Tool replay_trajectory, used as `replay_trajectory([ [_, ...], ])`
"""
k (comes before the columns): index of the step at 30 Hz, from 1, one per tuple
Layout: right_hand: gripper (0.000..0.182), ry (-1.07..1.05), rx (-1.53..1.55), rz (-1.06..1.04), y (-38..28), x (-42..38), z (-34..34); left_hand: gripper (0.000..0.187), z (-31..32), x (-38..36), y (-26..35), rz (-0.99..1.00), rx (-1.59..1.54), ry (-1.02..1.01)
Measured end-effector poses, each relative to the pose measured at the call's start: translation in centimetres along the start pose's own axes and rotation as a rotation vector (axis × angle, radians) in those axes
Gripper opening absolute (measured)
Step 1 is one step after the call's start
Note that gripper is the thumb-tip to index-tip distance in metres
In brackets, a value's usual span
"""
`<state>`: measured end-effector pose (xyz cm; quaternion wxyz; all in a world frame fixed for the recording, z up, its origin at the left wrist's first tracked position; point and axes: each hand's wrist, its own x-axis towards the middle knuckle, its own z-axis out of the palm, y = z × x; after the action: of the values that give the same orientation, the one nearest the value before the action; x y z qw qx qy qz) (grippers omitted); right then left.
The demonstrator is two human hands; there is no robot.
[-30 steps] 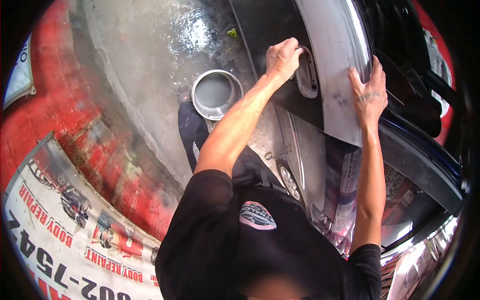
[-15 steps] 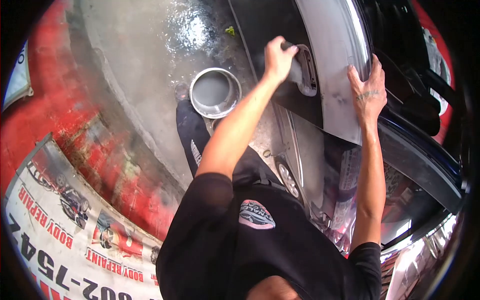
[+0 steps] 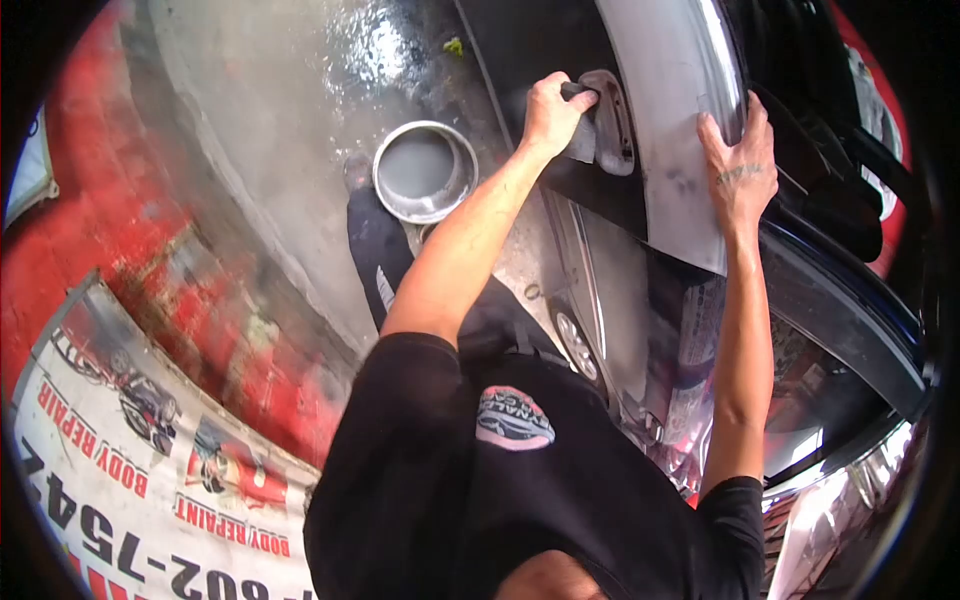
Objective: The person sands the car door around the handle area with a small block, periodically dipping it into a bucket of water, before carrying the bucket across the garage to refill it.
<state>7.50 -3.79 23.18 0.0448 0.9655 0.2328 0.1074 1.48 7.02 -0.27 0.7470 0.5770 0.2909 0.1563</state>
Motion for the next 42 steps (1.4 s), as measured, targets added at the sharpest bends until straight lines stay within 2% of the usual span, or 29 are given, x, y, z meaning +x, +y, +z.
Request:
replay_trajectory([
  [1, 0.074, -0.011, 0.004, 0.001, -0.1, -0.3, 0.0, 0.026, 0.0, -1.0, -0.4, -0.02, -0.006, -0.041],
  [2, 0.074, 0.0, -0.005, 0.011, -0.2, 0.0, 0.1, 0.024, 0.7, -2.6, -0.4, 0.125, -0.029, 0.007],
  [5, 0.074, 0.011, -0.005, 0.002, 0.3, 0.0, 0.4, 0.023, 1.5, -6.8, -0.5, 0.034, -0.068, -0.108],
  [7, 0.074, -0.009, -0.01, 0.016, 0.4, 0.2, 0.4, 0.028, 0.6, -5.0, -0.6, 0.025, 0.049, -0.23],
  [9, 0.074, -0.001, -0.015, 0.001, 0.7, 0.3, 0.6, 0.028, -0.1, -2.7, -0.9, 0.052, 0.13, -0.248],
  [10, 0.074, 0.009, -0.016, -0.002, 0.8, 0.1, 0.8, 0.027, 0.2, -1.9, -0.4, -0.034, -0.021, -0.114],
  [11, 0.074, 0.009, -0.016, 0.003, 0.6, 0.2, 0.9, 0.024, 0.1, -0.9, 0.1, -0.095, 0.001, -0.082],
  [15, 0.075, 0.008, -0.007, 0.006, 0.3, 0.1, 0.7, 0.022, 1.0, -6.0, -0.4, 0.118, -0.072, -0.173],
  [16, 0.074, 0.006, -0.015, 0.011, 0.1, 0.1, 0.7, 0.02, 1.4, -6.6, -0.1, 0.017, -0.151, -0.11],
  [19, 0.074, -0.004, -0.04, 0.02, 0.5, 0.1, 0.4, 0.022, 0.9, -4.3, -0.4, 0.03, 0.011, -0.075],
  [20, 0.074, -0.013, -0.037, 0.019, 0.5, 0.2, 0.6, 0.026, 1.1, -1.7, -1.5, -0.041, 0.033, 0.035],
  [21, 0.074, -0.01, -0.038, 0.017, 0.6, 0.3, 0.7, 0.028, 0.7, 1.1, -0.9, 0.03, -0.023, 0.072],
  [24, 0.075, 0.014, -0.05, -0.019, 1.0, -0.3, 1.1, 0.028, -0.5, 1.6, -0.9, 0.026, 0.007, -0.044],
  [25, 0.075, 0.015, -0.039, -0.01, 0.9, 0.0, 1.2, 0.029, 0.5, 0.8, -1.8, 0.028, -0.003, 0.023],
  [29, 0.076, -0.005, -0.038, 0.007, 0.5, 0.1, 0.6, 0.031, 0.5, -3.1, -0.8, -0.051, -0.007, -0.039],
  [31, 0.076, -0.018, -0.029, 0.029, 0.1, 0.1, 0.4, 0.03, -0.1, -1.4, -0.6, 0.056, 0.011, -0.029],
  [32, 0.076, -0.009, -0.025, 0.014, 0.2, 0.1, 0.5, 0.031, 0.2, 1.0, -1.8, -0.034, 0.021, 0.054],
  [33, 0.076, 0.0, -0.026, 0.003, 0.4, 0.1, 0.5, 0.032, -1.0, 2.2, 0.7, -0.028, -0.043, 0.044],
  [35, 0.076, 0.005, -0.033, -0.005, 0.6, 0.4, 0.7, 0.033, -0.8, 2.2, -1.0, 0.079, -0.022, 0.108],
  [38, 0.076, 0.016, -0.026, -0.001, 0.4, 0.2, 0.8, 0.03, 0.4, -1.2, -1.5, 0.0, 0.006, 0.023],
  [39, 0.075, 0.01, -0.024, 0.0, 0.3, 0.0, 0.6, 0.03, 0.9, -2.4, -1.9, 0.069, -0.008, 0.025],
  [42, 0.075, -0.004, -0.03, 0.024, -0.2, 0.0, 0.3, 0.031, 0.1, -1.4, -1.1, 0.035, 0.064, 0.011],
])
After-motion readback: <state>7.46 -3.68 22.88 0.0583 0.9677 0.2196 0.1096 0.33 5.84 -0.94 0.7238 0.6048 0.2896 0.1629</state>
